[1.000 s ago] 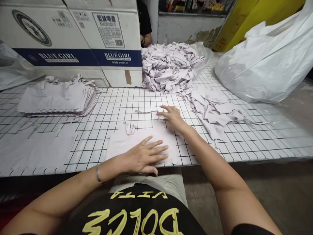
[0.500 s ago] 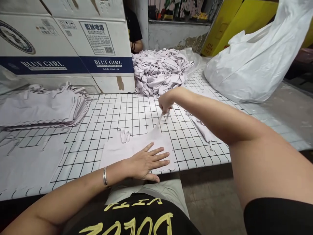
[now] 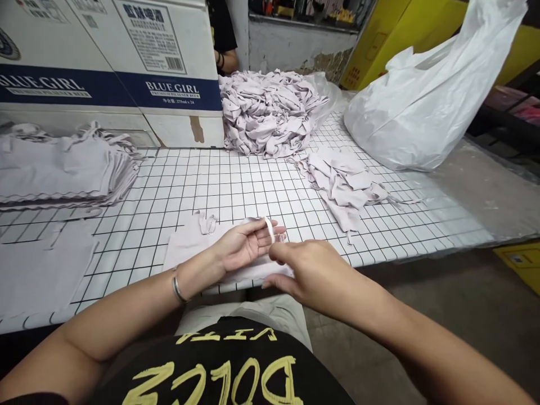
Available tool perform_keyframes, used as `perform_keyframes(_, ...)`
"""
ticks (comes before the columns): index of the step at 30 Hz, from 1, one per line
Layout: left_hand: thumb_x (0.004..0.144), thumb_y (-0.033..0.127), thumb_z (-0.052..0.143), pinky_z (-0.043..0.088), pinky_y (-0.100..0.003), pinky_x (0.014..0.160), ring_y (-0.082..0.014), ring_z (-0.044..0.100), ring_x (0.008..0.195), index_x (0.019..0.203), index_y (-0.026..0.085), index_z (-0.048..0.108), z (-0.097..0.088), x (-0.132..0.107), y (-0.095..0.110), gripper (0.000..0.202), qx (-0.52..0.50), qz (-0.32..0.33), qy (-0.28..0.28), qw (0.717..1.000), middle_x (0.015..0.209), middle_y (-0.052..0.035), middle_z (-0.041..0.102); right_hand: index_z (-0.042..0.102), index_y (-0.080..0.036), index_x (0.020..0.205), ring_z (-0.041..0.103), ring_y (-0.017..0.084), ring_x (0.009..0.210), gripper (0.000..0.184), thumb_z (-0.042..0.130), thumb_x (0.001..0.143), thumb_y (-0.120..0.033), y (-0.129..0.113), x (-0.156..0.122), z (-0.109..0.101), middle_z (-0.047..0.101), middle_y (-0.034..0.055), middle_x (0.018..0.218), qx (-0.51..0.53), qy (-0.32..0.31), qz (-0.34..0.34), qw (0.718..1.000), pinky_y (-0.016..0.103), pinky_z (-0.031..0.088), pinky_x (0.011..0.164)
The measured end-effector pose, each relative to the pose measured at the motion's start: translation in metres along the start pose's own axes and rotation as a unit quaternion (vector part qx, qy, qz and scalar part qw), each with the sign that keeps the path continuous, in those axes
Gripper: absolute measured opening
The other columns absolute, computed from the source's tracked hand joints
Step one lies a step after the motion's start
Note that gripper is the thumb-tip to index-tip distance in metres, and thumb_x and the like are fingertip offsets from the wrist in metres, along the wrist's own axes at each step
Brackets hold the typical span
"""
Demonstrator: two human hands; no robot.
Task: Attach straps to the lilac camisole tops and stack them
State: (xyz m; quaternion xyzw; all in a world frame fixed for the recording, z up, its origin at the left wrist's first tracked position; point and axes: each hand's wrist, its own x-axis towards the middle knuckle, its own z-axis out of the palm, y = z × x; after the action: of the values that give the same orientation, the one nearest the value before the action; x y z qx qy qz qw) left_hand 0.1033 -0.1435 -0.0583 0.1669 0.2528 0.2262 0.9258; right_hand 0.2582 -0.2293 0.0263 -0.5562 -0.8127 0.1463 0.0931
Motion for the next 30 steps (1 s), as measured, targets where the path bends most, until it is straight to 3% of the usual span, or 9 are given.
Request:
perform_keyframes(2, 0.096, 0.019, 0.046, 0.05, -0.038, 0.096, -0.0187, 0.07, 0.089, 0.093, 0.009, 0.062, -0.001, 0.0, 0.005, 0.019, -0.012, 0.001, -0.007, 1.0, 0.096, -0.0131, 0.072, 0.056, -0.02, 0.083, 0.052, 0.013, 0.058, 0.022, 0.064, 0.086, -0.04, 0.015, -0.01, 0.013, 0.06, 0.001, 0.07, 0.157, 0.096, 0.075, 0.98, 0.026, 0.039, 0.055)
perform_keyframes(5, 0.095, 0.022, 0.049, 0.05, -0.042, 0.096, -0.021, 0.071, 0.088, 0.093, 0.009, 0.064, 0.0, -0.001, 0.007, 0.02, 0.006, 0.004, -0.033, 0.999, 0.092, -0.0127, 0.073, 0.054, -0.02, 0.086, 0.055, 0.013, 0.07, 0.025, 0.064, 0.086, -0.043, 0.044, -0.002, 0.034, 0.06, 0.0017, 0.08, 0.37, 0.19, 0.157, 0.896, 0.026, 0.045, 0.063)
perform_keyframes(10, 0.096, 0.015, 0.045, 0.051, -0.04, 0.095, -0.0191, 0.071, 0.087, 0.093, 0.01, 0.063, 0.008, 0.001, 0.013, 0.019, 0.016, 0.031, -0.063, 0.997, 0.089, -0.0107, 0.073, 0.056, -0.022, 0.116, 0.061, 0.017, 0.1, 0.042, 0.07, 0.081, -0.04, 0.054, 0.022, 0.06, 0.066, 0.0058, 0.109, 0.613, 0.024, 0.106, 0.782, 0.035, 0.048, 0.09)
perform_keyframes(16, 0.098, 0.016, 0.042, 0.051, -0.038, 0.095, -0.0183, 0.069, 0.092, 0.092, 0.01, 0.06, 0.009, 0.015, 0.034, 0.02, 0.026, 0.078, -0.009, 0.997, 0.093, -0.0107, 0.071, 0.069, -0.012, 0.097, 0.062, 0.013, 0.07, 0.034, 0.073, 0.079, -0.04, 0.053, 0.031, 0.063, 0.073, 0.0078, 0.087, 0.577, -0.223, 0.121, 0.776, 0.026, 0.049, 0.063)
perform_keyframes(22, 0.098, 0.023, 0.043, 0.053, -0.036, 0.088, -0.0183, 0.068, 0.09, 0.09, 0.013, 0.06, -0.008, 0.034, 0.058, 0.021, 0.142, 0.091, 0.065, 0.984, 0.094, -0.0115, 0.07, 0.07, -0.011, 0.1, 0.06, 0.01, 0.061, 0.038, 0.069, 0.082, -0.045, 0.067, 0.029, 0.065, 0.074, 0.0112, 0.09, 0.601, -0.268, 0.151, 0.737, 0.022, 0.043, 0.054)
perform_keyframes(24, 0.096, 0.034, 0.047, 0.052, -0.038, 0.08, -0.02, 0.066, 0.083, 0.084, 0.014, 0.061, -0.014, 0.029, 0.064, 0.026, 0.312, 0.077, 0.128, 0.938, 0.087, -0.0124, 0.069, 0.071, -0.012, 0.098, 0.061, 0.011, 0.065, 0.039, 0.066, 0.084, -0.047, 0.072, 0.033, 0.063, 0.073, 0.0114, 0.091, 0.61, -0.234, 0.161, 0.74, 0.023, 0.043, 0.055)
perform_keyframes(25, 0.093, 0.038, 0.051, 0.051, -0.039, 0.077, -0.0205, 0.064, 0.079, 0.08, 0.015, 0.061, -0.018, 0.025, 0.065, 0.028, 0.419, 0.089, 0.165, 0.888, 0.083, -0.0118, 0.068, 0.071, -0.012, 0.097, 0.061, 0.01, 0.066, 0.038, 0.065, 0.085, -0.047, 0.074, 0.036, 0.061, 0.073, 0.0106, 0.092, 0.609, -0.198, 0.166, 0.75, 0.023, 0.044, 0.056)
perform_keyframes(28, 0.086, 0.043, 0.058, 0.045, -0.041, 0.076, -0.0212, 0.058, 0.076, 0.071, 0.018, 0.061, -0.027, 0.006, 0.058, 0.029, 0.689, 0.165, 0.212, 0.673, 0.078, -0.008, 0.066, 0.073, -0.014, 0.095, 0.055, 0.006, 0.062, 0.032, 0.064, 0.087, -0.043, 0.084, 0.052, 0.054, 0.07, 0.0056, 0.088, 0.601, -0.071, 0.182, 0.775, 0.02, 0.044, 0.057)
perform_keyframes(30, 0.084, 0.047, 0.059, 0.041, -0.045, 0.082, -0.0239, 0.056, 0.084, 0.073, 0.019, 0.062, -0.032, -0.004, 0.044, 0.031, 0.786, 0.183, 0.19, 0.559, 0.083, -0.0069, 0.066, 0.072, -0.015, 0.1, 0.054, 0.005, 0.062, 0.026, 0.062, 0.089, -0.037, 0.089, 0.065, 0.049, 0.069, 0.0041, 0.089, 0.618, -0.042, 0.193, 0.761, 0.018, 0.045, 0.057)
